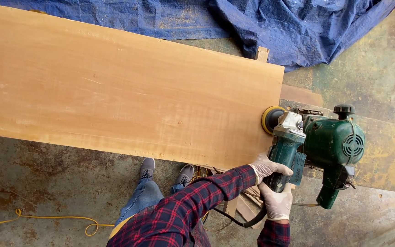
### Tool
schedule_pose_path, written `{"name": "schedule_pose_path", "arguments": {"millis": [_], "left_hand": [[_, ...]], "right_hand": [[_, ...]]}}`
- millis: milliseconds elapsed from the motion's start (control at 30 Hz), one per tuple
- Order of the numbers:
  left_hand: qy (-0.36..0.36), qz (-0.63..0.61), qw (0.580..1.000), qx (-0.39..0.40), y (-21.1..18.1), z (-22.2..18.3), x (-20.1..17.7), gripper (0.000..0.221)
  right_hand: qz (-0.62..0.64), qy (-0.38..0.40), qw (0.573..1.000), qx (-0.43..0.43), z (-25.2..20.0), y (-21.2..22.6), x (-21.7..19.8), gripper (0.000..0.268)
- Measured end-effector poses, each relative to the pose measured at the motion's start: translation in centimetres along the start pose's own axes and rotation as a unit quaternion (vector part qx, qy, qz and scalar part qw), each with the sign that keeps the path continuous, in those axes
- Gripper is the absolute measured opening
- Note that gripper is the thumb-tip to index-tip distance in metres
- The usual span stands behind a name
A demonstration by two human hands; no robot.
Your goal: The person sands the surface of a long wooden board resting on sawhorses, moving an angle grinder fitted with a sanding disc steadily along the board's face. They work the sander back and forth across the wood, covering different sections of the board throughout the clip.
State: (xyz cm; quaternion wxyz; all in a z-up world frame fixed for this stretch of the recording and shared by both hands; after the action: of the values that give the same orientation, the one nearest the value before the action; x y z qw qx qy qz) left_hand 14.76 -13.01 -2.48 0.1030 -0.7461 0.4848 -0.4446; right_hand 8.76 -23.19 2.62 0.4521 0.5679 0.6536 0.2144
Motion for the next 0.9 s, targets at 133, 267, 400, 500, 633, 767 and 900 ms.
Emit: {"name": "schedule_pose_path", "arguments": {"millis": [133,267,400,500,633,767,900], "left_hand": [[0.031,-0.041,0.999,-0.005,0.3,-0.2,-1.4,0.054],[0.008,-0.070,0.997,0.004,-1.8,-2.9,-3.8,0.052],[-0.008,-0.124,0.992,0.028,-2.3,-5.9,-7.6,0.048],[-0.034,-0.147,0.987,0.046,-4.4,-9.9,-10.5,0.048],[-0.080,-0.156,0.982,0.076,-5.6,-13.9,-14.6,0.050],[-0.112,-0.180,0.972,0.098,-5.9,-17.0,-18.1,0.049],[-0.135,-0.203,0.961,0.131,-5.7,-18.8,-20.5,0.049]], "right_hand": [[-0.001,0.009,1.000,-0.023,0.0,-0.1,0.9,0.049],[-0.050,0.030,0.998,-0.020,-1.4,1.5,3.6,0.052],[-0.138,0.042,0.989,0.023,-4.0,3.1,7.3,0.058],[-0.178,0.071,0.981,-0.012,-5.3,2.7,9.9,0.060],[-0.172,0.124,0.976,-0.057,-8.1,4.4,14.1,0.060],[-0.203,0.161,0.964,-0.057,-10.5,5.2,17.7,0.062],[-0.258,0.188,0.946,-0.058,-11.7,6.1,19.9,0.068]]}}
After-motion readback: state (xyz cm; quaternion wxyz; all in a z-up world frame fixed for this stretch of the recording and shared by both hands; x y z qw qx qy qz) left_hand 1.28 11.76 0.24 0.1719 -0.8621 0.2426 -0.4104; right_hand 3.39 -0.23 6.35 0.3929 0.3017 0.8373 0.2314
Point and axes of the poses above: each hand's wrist, its own z-axis towards the middle knuckle, its own x-axis out of the palm, y = z × x, the point moved 3 cm from there along z, towards the middle knuckle, and after that the axes turned 6 degrees about z, right-handed, at the moved point
